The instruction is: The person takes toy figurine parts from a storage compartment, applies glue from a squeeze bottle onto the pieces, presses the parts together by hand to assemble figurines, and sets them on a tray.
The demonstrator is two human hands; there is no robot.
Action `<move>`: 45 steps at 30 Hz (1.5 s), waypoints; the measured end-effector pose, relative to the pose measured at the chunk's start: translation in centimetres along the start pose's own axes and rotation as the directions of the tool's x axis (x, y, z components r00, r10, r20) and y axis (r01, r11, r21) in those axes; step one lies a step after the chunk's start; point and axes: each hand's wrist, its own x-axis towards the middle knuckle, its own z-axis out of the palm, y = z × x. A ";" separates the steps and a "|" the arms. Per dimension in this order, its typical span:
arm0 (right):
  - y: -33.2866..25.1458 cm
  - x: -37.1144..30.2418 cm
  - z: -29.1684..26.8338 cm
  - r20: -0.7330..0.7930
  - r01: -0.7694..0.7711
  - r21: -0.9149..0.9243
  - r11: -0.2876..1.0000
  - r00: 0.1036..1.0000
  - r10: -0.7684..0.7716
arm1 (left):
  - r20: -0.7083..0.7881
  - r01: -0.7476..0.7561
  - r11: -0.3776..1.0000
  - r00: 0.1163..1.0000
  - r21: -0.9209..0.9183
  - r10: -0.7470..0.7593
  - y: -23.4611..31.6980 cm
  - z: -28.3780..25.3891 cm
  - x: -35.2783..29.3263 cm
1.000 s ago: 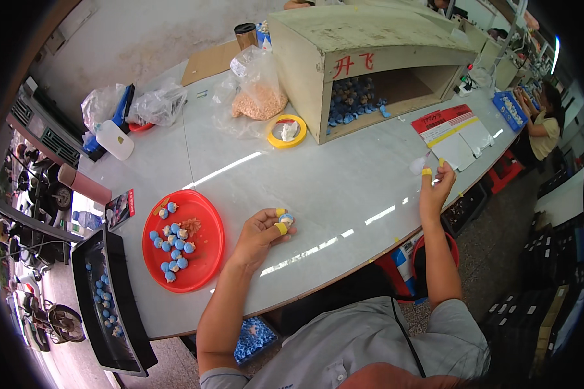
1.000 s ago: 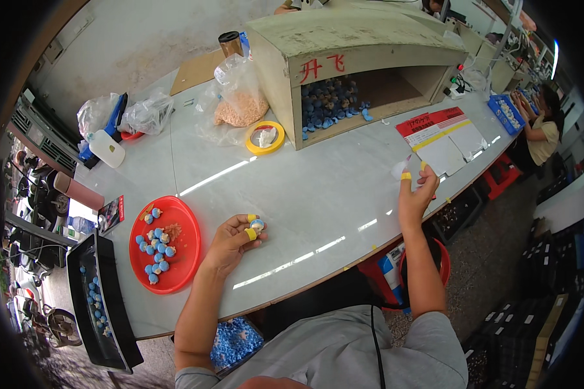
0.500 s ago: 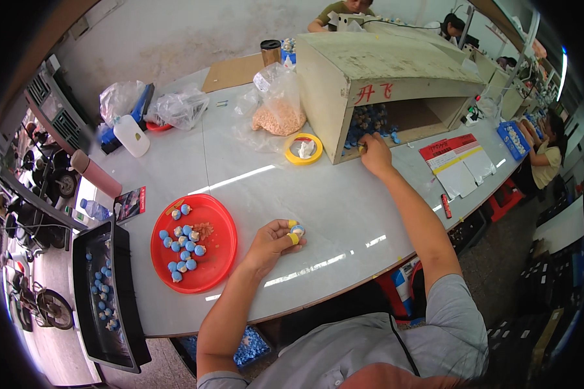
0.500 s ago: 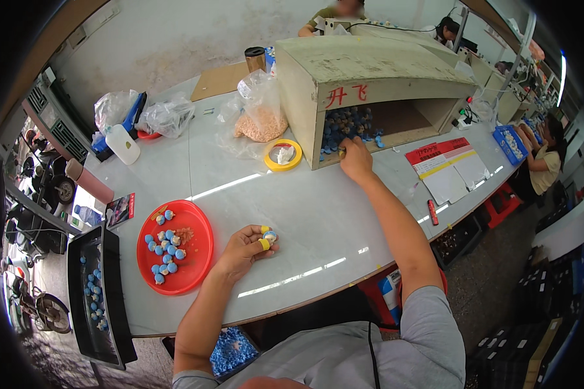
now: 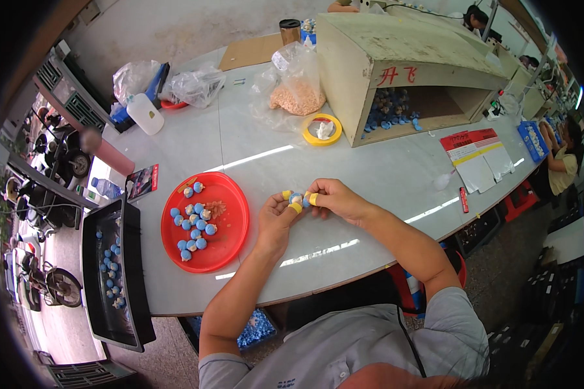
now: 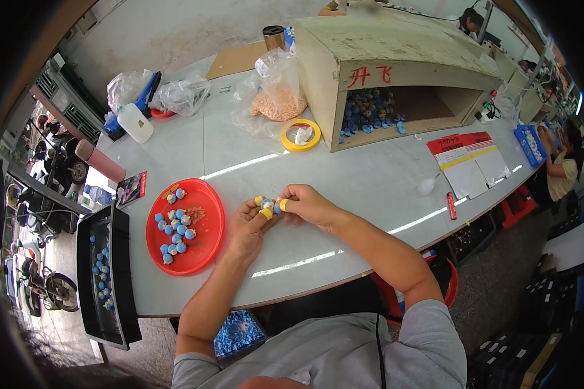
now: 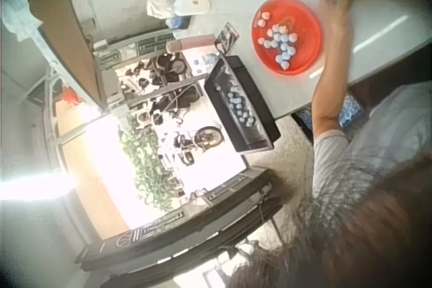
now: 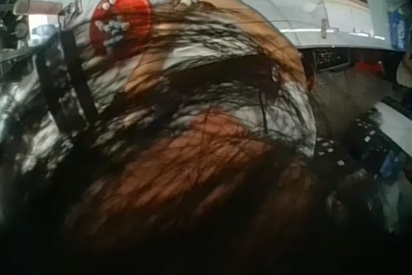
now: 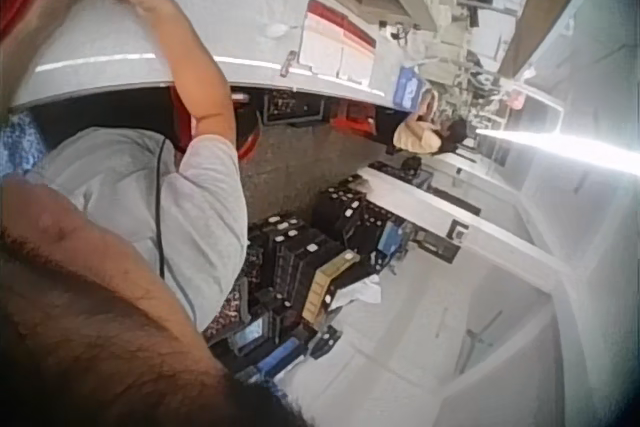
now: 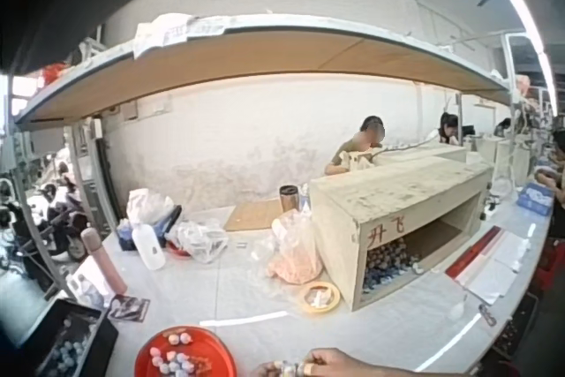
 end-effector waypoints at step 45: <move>1.3 -0.5 -0.3 -0.110 0.276 -0.108 0.955 0.952 -0.287 | 0.093 0.193 0.981 0.977 0.004 -0.192 1.2 -0.6 0.1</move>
